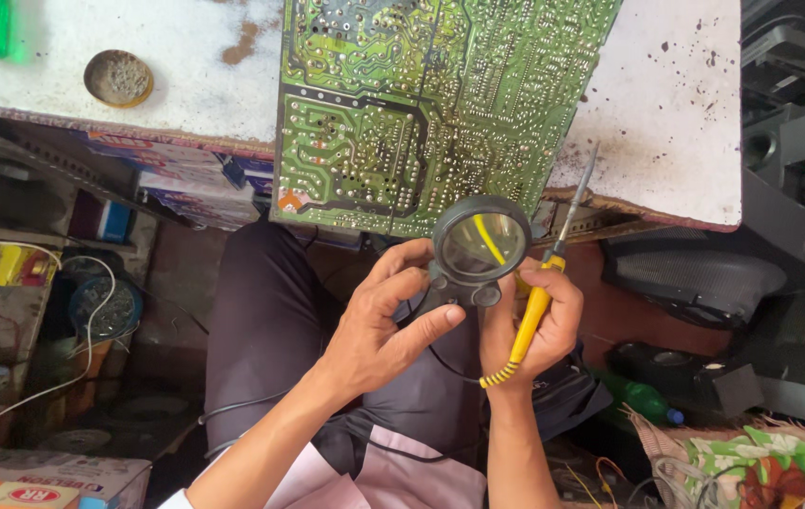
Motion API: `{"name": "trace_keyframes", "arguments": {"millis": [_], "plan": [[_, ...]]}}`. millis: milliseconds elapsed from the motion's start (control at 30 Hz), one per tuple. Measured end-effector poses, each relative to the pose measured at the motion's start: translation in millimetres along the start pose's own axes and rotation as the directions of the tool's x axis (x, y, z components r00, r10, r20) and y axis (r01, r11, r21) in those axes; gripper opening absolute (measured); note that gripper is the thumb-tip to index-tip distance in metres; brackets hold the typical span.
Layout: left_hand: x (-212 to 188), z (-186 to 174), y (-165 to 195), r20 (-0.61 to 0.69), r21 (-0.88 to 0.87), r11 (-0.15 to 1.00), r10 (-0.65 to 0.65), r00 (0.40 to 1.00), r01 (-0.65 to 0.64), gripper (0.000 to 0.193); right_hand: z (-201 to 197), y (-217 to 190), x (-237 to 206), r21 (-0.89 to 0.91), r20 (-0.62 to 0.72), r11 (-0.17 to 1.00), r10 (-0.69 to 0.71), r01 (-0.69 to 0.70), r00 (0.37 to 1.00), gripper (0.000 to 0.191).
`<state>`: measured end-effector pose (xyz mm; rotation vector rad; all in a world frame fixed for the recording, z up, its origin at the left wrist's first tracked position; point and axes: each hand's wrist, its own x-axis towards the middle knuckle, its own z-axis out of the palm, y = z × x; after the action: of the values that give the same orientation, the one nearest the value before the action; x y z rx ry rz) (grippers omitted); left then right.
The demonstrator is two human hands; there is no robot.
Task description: The person uses a soldering iron to work on a green circuit board while holding a magnifying glass to inspect the solder joints. The person moves the magnifying glass and soldering iron across different areas of the board, applying heat to specific points.
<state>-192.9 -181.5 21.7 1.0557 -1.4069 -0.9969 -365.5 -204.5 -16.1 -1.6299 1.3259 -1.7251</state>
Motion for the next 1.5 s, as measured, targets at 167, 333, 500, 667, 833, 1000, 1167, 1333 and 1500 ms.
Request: {"name": "trace_keyframes", "arguments": {"millis": [167, 333, 500, 667, 833, 1000, 1167, 1333, 1500], "plan": [[0.0, 0.9, 0.0, 0.002, -0.007, 1.000, 0.002, 1.000, -0.002, 0.033, -1.9, -3.7, -2.4, -0.001, 0.004, 1.000, 0.029, -0.029, 1.000, 0.025], [-0.6, 1.3, -0.2, 0.003, 0.000, 1.000, -0.003, 1.000, 0.003, 0.032, 1.0, -1.2, 1.1, 0.061, -0.013, 0.998, 0.011, -0.010, 1.000, 0.026], [-0.8, 1.3, 0.5, 0.008, -0.012, 1.000, 0.003, 1.000, -0.003, 0.033, 0.5, -3.0, 0.8, -0.007, -0.005, 1.000, -0.002, 0.002, 1.000, 0.025], [-1.6, 0.9, 0.6, 0.013, -0.012, 1.000, -0.004, 1.000, 0.005, 0.034, -0.7, -5.5, -0.8, 0.015, -0.033, 1.000, 0.025, -0.025, 0.999, 0.026], [-1.0, 1.1, 0.1, 0.012, -0.001, 1.000, 0.002, 1.000, -0.002, 0.032, 0.2, -2.2, 1.9, 0.051, -0.031, 0.999, 0.010, -0.008, 0.999, 0.028], [-1.9, 0.6, 0.8, 0.011, 0.003, 1.000, 0.003, 1.000, -0.004, 0.035, -3.7, -5.2, -1.8, -0.007, -0.009, 0.999, 0.037, -0.037, 0.999, 0.027], [0.0, 0.4, 1.4, 0.013, 0.007, 1.000, 0.001, 1.000, -0.001, 0.035, -1.3, -2.0, 0.2, 0.058, -0.037, 0.998, 0.016, -0.014, 0.999, 0.026], [0.3, -0.3, 3.3, 0.013, 0.007, 1.000, 0.007, 1.000, -0.007, 0.035, -0.5, -2.0, 1.5, -0.023, -0.035, 0.999, 0.022, -0.023, 0.999, 0.026], [0.4, 0.1, 3.1, 0.014, 0.007, 1.000, -0.012, 1.000, 0.012, 0.034, -4.1, -3.9, -0.5, -0.032, -0.035, 0.999, 0.017, -0.018, 0.999, 0.026]]}}
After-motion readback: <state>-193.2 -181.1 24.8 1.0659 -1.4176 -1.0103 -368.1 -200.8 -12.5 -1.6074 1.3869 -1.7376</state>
